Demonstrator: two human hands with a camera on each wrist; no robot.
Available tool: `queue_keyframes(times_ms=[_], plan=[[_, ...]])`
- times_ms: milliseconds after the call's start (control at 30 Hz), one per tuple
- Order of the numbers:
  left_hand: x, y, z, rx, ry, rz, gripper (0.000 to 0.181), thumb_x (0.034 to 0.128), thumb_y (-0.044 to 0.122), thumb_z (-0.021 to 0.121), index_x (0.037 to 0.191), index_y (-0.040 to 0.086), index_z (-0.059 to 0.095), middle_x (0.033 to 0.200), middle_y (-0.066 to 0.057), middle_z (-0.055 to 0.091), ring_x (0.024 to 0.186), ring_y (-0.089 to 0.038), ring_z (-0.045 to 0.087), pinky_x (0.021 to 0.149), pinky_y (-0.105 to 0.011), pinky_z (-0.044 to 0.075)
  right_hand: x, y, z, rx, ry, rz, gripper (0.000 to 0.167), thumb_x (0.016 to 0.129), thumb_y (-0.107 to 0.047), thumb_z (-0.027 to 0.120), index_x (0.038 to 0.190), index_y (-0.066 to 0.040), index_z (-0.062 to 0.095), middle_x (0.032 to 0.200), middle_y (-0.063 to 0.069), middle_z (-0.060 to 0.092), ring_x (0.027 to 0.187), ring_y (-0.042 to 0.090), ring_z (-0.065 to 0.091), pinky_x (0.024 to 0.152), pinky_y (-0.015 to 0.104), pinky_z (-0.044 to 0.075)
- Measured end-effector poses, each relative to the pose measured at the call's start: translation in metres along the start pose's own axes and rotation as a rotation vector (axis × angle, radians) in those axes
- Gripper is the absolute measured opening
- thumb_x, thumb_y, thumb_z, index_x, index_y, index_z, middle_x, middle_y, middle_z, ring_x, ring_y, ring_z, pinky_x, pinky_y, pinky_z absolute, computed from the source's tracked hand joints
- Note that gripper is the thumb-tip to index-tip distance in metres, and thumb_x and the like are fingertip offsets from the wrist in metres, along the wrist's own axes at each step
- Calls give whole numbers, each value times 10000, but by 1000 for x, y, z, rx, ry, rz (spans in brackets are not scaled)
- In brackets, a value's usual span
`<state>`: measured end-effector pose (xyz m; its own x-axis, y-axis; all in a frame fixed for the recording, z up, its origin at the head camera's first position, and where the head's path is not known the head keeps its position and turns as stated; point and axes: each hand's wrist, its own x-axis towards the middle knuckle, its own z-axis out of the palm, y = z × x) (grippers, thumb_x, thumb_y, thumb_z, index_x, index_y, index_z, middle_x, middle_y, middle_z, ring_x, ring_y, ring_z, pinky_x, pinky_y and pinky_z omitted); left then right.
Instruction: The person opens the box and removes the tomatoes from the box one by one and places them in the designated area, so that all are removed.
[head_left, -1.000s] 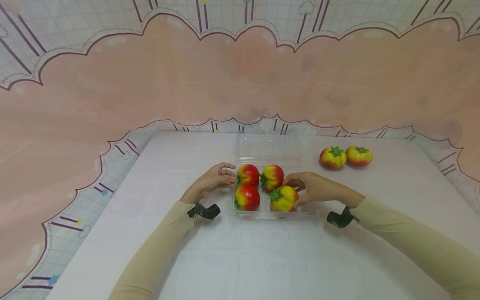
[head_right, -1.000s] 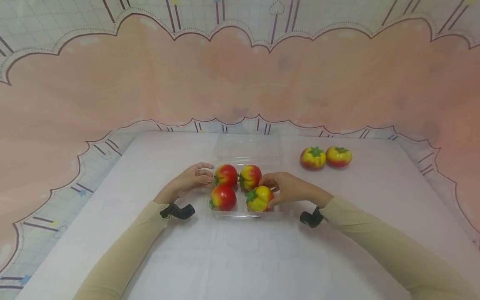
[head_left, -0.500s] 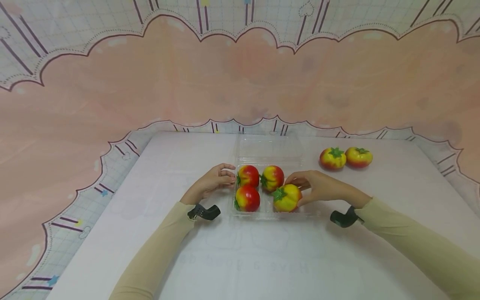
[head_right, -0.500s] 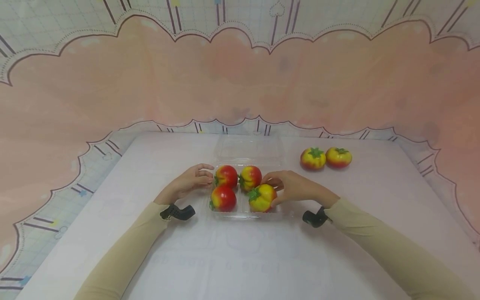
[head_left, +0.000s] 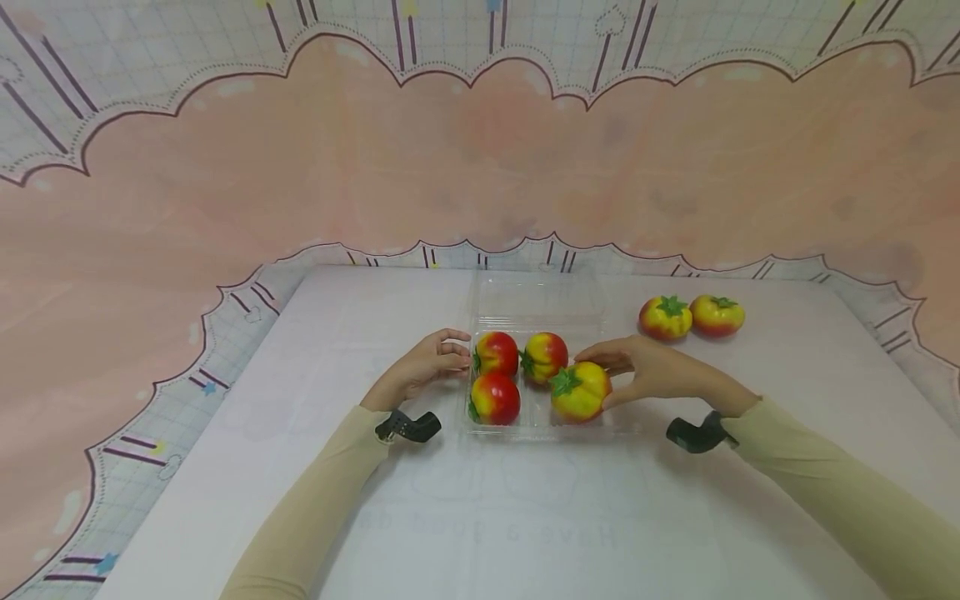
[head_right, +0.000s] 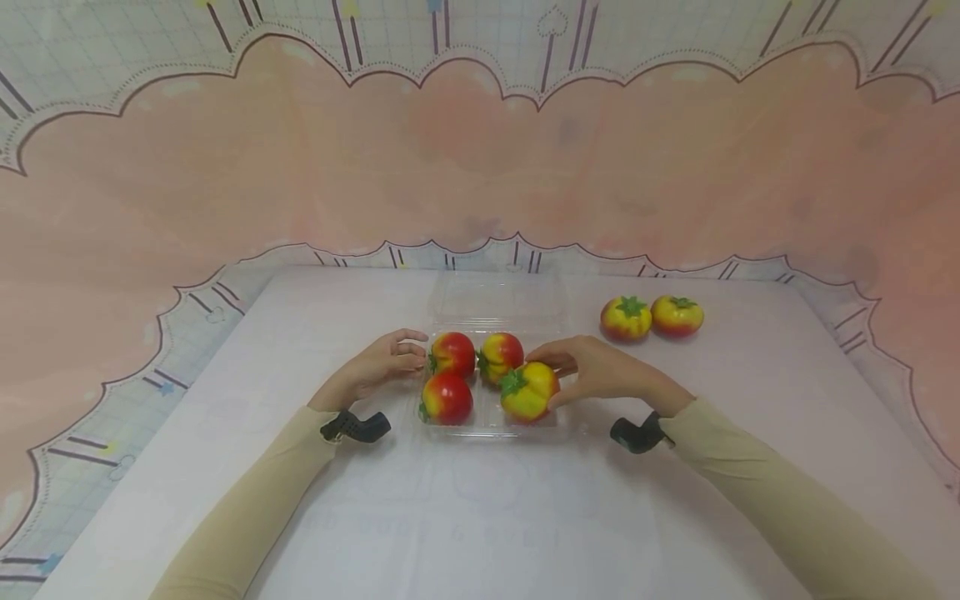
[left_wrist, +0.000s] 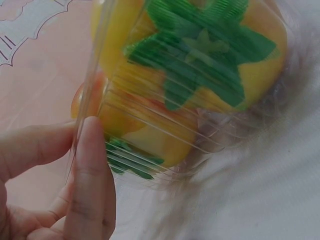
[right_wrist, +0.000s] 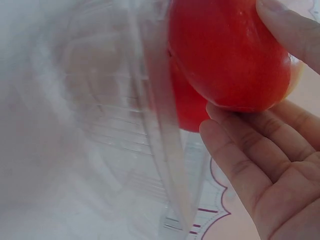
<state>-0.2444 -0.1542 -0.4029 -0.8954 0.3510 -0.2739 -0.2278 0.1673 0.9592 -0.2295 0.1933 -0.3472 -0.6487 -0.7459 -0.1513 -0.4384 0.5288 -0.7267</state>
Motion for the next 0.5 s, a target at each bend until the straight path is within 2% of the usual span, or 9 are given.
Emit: queue_keyframes(times_ms=[300,500], plan=[[0,0,0,8,2,-2,500,914,38,551,1355,-22,323,970,-31,557,785,-84,601,766,-201,563,-6,-6,-5,-32,54,-27,618,798,-290,737,1321,-51,508,1327,160,551,1196,345,551,968,505,472],[-1,0,1,8,7,-4,500,911,41,558,1351,-21,329,958,-26,560,777,-86,604,766,-203,564,-10,-10,-10,-13,79,21,657,782,-316,749,1339,-81,494,1346,139,541,1221,351,528,984,525,455]])
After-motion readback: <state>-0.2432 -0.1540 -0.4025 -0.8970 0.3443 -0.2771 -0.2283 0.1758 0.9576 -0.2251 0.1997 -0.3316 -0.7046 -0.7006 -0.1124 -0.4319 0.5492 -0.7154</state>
